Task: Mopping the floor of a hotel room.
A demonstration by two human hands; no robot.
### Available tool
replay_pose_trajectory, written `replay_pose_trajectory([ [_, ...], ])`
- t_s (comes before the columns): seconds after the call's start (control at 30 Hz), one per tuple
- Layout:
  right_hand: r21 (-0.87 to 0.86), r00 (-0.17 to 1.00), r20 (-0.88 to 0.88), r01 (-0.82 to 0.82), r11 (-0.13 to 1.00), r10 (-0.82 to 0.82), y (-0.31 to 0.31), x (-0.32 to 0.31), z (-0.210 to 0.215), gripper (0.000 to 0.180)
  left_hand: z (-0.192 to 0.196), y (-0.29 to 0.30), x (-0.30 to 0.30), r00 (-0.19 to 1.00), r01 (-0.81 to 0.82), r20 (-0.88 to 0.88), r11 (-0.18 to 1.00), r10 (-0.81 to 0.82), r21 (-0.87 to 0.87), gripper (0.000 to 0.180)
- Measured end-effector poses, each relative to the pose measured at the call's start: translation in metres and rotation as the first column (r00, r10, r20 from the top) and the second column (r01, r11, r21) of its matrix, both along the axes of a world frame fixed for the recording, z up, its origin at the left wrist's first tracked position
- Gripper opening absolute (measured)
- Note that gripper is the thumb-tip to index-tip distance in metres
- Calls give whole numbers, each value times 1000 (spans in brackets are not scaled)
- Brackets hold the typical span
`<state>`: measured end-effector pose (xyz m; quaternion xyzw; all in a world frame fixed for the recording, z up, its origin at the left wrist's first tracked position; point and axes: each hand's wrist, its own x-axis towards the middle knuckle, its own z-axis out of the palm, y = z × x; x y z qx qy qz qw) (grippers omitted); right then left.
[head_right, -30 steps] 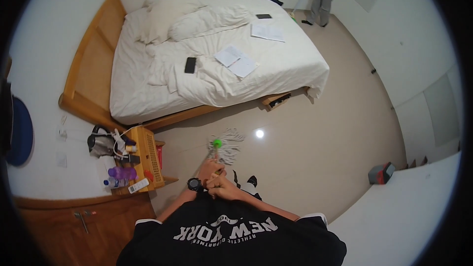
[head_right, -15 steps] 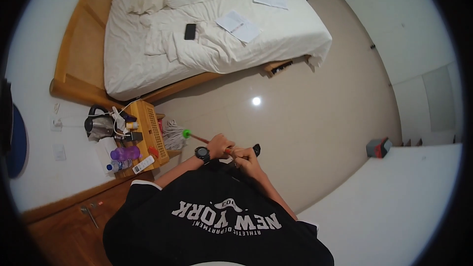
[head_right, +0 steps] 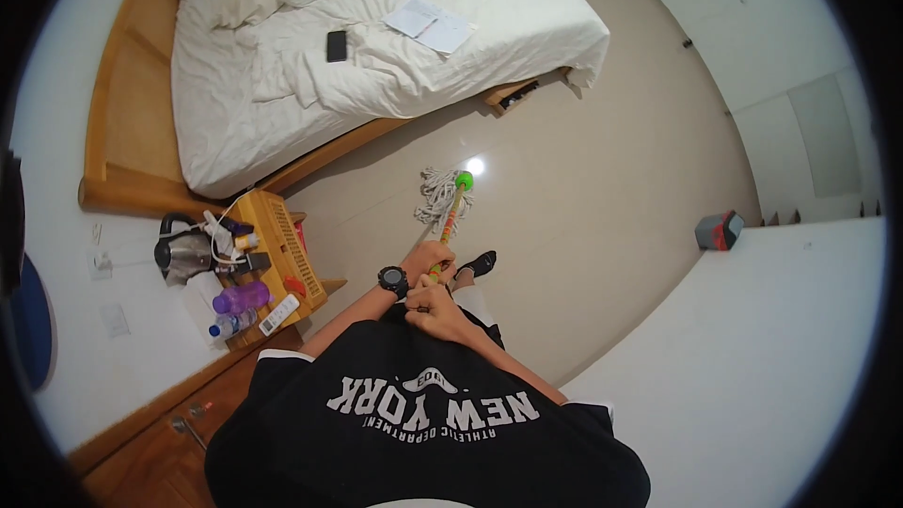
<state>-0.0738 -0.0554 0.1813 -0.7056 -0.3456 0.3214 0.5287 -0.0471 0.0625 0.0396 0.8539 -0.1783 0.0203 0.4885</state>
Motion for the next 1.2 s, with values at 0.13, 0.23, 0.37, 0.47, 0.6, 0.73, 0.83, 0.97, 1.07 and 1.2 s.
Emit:
replay_pose_trajectory([
  [0.13,52,976,-147,-156,986,162,21,6,31,20,40,32,-23,975,-184,-127,983,183,1,25],
  [0.23,164,956,-210,-171,972,204,30,8,41,21,45,49,-42,950,-270,-116,950,289,155,25],
  [0.37,254,942,-253,-155,955,220,34,14,8,17,33,68,-55,916,-374,-59,898,396,231,22],
  [0.47,353,945,-305,-6,935,121,28,24,-19,16,17,76,-52,921,-331,-86,879,380,342,19],
  [0.6,315,914,-390,247,916,-112,5,25,-26,16,19,60,-30,966,-188,-115,933,232,307,20],
  [0.73,188,827,-431,474,860,-361,-30,13,1,15,15,12,-13,997,-30,-62,991,39,134,20],
  [0.83,126,801,-360,549,826,-478,-58,3,25,16,28,-27,3,988,137,-77,989,-133,61,13],
  [0.97,138,805,-345,552,822,-482,-79,6,29,18,28,-61,22,950,275,-145,961,-275,-24,19],
  [1.07,113,861,-323,448,887,-393,-82,15,16,20,22,-59,31,950,279,-150,960,-276,-1,23],
  [1.2,145,951,-277,183,972,-138,-49,37,20,18,7,-25,19,989,91,-121,995,-86,39,22],
])
